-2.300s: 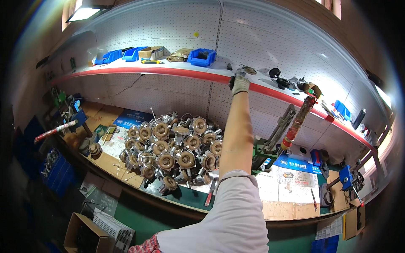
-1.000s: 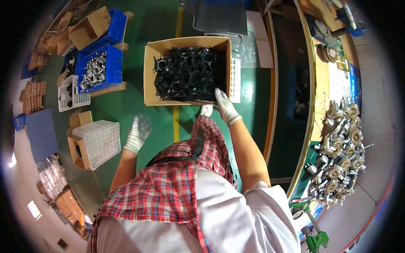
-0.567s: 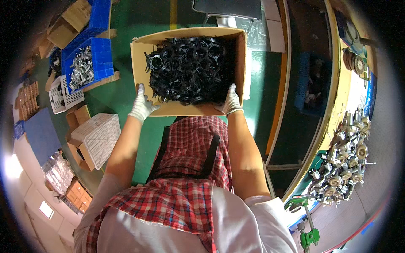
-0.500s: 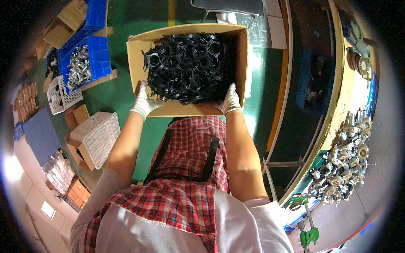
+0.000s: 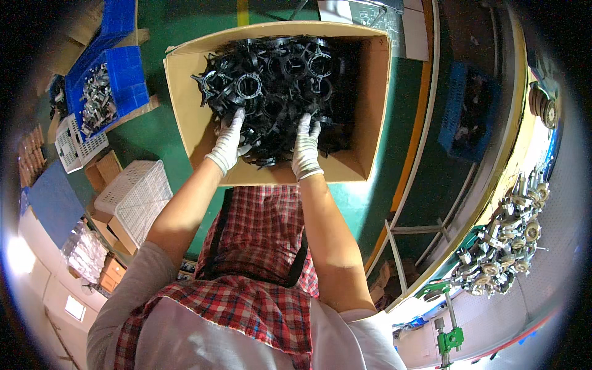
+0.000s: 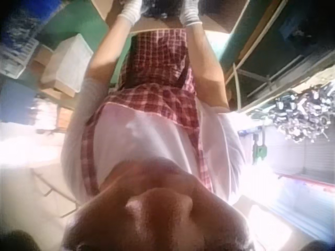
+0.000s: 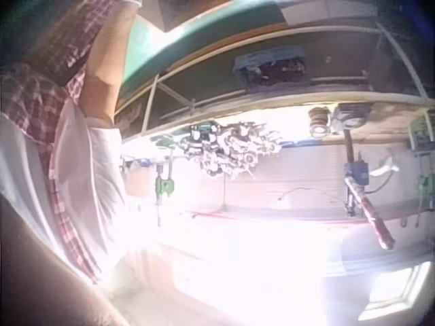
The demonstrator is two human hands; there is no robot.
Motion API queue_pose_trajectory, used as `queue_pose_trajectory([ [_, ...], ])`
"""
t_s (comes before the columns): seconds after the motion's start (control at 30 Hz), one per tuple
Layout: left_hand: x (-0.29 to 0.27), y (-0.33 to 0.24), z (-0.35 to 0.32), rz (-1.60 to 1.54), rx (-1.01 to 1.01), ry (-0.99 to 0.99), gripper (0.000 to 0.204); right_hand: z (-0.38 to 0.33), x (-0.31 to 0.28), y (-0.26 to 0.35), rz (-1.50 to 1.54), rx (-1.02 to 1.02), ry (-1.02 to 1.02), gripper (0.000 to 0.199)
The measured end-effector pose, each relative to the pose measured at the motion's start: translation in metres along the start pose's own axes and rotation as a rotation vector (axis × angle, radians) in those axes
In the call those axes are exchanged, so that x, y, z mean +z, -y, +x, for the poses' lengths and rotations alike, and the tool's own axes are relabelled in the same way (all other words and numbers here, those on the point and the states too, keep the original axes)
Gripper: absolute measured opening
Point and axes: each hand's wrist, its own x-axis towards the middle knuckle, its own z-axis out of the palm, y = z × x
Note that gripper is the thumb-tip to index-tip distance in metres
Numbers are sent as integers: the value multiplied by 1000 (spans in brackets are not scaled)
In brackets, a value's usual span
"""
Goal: The person retrieves black plastic components from a cardboard box and places them on a workbench. They then use a green press machine to attach these components to metallic fan-like parts, repeating the process for several units.
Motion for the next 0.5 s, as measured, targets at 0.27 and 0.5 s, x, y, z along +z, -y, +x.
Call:
queue_pose_trajectory([
  [0.27,21,-6,7,135,-116,-1,103,-14,-1,1,169,-31,178,103],
  [0.5,15,-31,-2,-136,-321,308,81,-27,6,34,125,41,266,78],
])
